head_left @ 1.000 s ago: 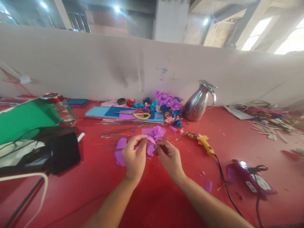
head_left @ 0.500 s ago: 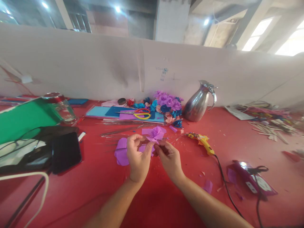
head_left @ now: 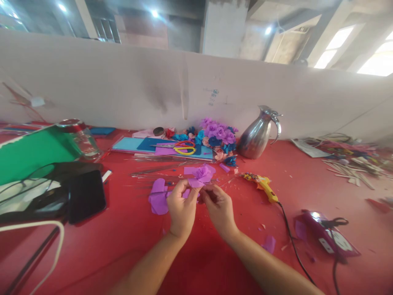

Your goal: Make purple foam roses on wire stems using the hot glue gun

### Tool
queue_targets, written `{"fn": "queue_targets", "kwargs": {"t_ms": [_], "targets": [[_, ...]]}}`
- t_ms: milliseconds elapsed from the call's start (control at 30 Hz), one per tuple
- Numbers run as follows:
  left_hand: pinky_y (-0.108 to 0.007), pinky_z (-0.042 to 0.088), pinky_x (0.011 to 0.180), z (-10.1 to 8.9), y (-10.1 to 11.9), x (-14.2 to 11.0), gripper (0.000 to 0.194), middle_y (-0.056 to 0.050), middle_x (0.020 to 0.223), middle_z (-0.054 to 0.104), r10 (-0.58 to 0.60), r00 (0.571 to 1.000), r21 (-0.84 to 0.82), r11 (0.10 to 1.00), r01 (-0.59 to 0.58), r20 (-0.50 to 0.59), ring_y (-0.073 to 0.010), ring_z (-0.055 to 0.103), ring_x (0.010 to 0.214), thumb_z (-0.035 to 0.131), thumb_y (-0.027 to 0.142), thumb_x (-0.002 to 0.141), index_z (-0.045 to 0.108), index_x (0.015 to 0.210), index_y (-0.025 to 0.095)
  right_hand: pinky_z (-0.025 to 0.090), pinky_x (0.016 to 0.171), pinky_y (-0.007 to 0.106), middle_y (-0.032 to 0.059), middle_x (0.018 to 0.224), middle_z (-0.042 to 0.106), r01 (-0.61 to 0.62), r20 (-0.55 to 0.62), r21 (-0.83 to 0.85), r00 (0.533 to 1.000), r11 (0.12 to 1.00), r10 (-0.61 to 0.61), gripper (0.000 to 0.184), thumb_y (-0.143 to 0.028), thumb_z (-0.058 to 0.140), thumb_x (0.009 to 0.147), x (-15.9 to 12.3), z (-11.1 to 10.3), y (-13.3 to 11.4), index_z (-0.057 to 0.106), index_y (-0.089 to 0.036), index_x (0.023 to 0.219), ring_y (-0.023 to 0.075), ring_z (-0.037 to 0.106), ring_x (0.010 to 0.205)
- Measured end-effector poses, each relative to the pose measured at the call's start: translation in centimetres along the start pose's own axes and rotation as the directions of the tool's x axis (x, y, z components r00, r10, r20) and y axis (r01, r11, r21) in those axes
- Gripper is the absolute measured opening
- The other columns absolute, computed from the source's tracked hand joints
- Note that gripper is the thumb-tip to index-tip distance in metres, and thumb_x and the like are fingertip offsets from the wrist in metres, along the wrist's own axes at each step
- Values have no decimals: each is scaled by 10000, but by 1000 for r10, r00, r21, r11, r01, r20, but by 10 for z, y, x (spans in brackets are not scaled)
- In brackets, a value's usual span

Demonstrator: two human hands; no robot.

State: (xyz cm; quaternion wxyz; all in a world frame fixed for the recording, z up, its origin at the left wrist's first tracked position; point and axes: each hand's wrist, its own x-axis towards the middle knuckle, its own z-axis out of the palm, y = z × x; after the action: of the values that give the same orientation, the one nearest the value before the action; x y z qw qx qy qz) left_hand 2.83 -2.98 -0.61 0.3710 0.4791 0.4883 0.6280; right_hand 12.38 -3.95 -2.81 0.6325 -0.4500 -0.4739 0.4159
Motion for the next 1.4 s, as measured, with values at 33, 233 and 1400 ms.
{"fn": "queue_targets", "kwargs": {"t_ms": [33, 233, 1400], "targets": [[-241, 500, 566, 0, -1, 0, 157, -41, 750, 697, -5, 1000, -9, 1000, 5, 8, -169, 629, 677, 704, 328, 728, 678, 787, 185, 536, 578, 265, -9, 662, 646, -3, 2, 3, 1000, 1000, 3, 76, -261, 626, 781, 0, 1, 0, 657, -200, 814, 131, 620, 561], [-260, 512, 663, 0, -3, 2, 181, -46, 822, 695, 28, 998, -50, 998, -26, 49, -175, 641, 761, 687, 340, 762, 649, 841, 181, 539, 573, 261, -1, 670, 656, 11, 4, 7, 1000, 1000, -11, 105, -290, 630, 781, -1, 2, 1, 656, -193, 809, 136, 634, 576], [-282, 518, 722, 5, 2, 8, 528, -22, 915, 700, -108, 977, -260, 953, 154, 182, -161, 666, 789, 774, 234, 647, 497, 1096, 223, 507, 562, 237, -16, 636, 621, 16, 59, 22, 998, 1000, -17, 61, -214, 582, 775, -3, 3, -1, 623, -191, 737, 119, 577, 562]]}}
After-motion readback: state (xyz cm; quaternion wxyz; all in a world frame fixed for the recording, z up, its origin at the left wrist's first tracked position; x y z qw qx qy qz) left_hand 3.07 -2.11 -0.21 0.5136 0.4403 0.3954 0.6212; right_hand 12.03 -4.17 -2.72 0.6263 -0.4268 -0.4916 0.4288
